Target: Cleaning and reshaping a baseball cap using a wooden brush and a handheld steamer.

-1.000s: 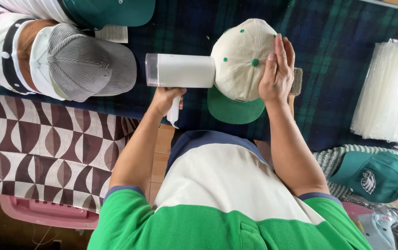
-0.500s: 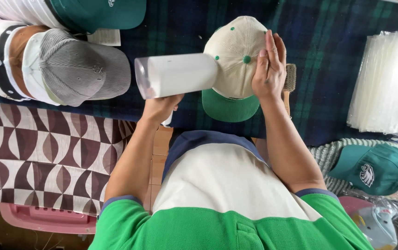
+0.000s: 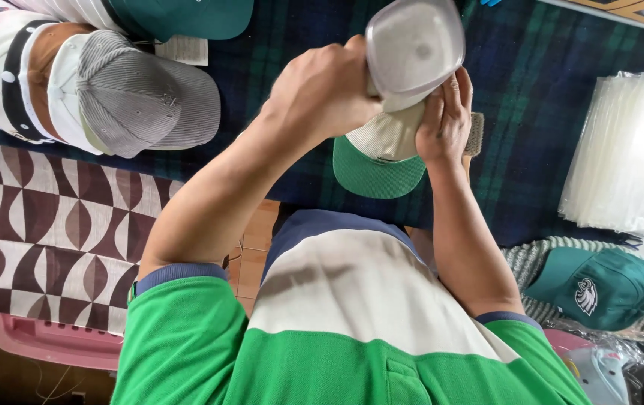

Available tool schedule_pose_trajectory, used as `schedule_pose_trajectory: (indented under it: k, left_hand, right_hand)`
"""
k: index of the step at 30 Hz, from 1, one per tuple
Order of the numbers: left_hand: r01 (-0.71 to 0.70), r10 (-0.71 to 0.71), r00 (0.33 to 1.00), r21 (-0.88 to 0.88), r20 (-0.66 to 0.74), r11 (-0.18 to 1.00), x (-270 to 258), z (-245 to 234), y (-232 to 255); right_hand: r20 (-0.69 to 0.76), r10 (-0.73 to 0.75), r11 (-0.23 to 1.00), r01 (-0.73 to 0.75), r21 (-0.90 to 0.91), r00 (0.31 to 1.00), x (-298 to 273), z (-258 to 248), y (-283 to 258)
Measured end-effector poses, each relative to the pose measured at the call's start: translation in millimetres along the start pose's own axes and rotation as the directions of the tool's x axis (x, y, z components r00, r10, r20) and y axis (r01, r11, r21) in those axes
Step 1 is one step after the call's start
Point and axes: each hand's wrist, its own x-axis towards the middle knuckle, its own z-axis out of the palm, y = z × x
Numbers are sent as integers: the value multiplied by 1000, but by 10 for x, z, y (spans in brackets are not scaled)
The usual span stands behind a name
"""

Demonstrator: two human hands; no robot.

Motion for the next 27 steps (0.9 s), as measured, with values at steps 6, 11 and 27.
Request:
schedule_pose_trajectory:
  k: [6, 11, 27]
  left_hand:
    - [311, -303, 950, -223, 70, 924, -413, 256, -626]
    - [-232, 129, 971, -688, -199, 688, -593, 898, -1365]
    - [267, -137, 962, -921, 237, 284, 113, 869, -1676]
  right_hand:
    - [203, 546, 770, -582, 261, 813, 9, -117, -183]
    - [140, 551, 784, -568, 252, 823, 16, -45, -163]
    - [86, 422, 870, -430, 240, 902, -67, 55, -39]
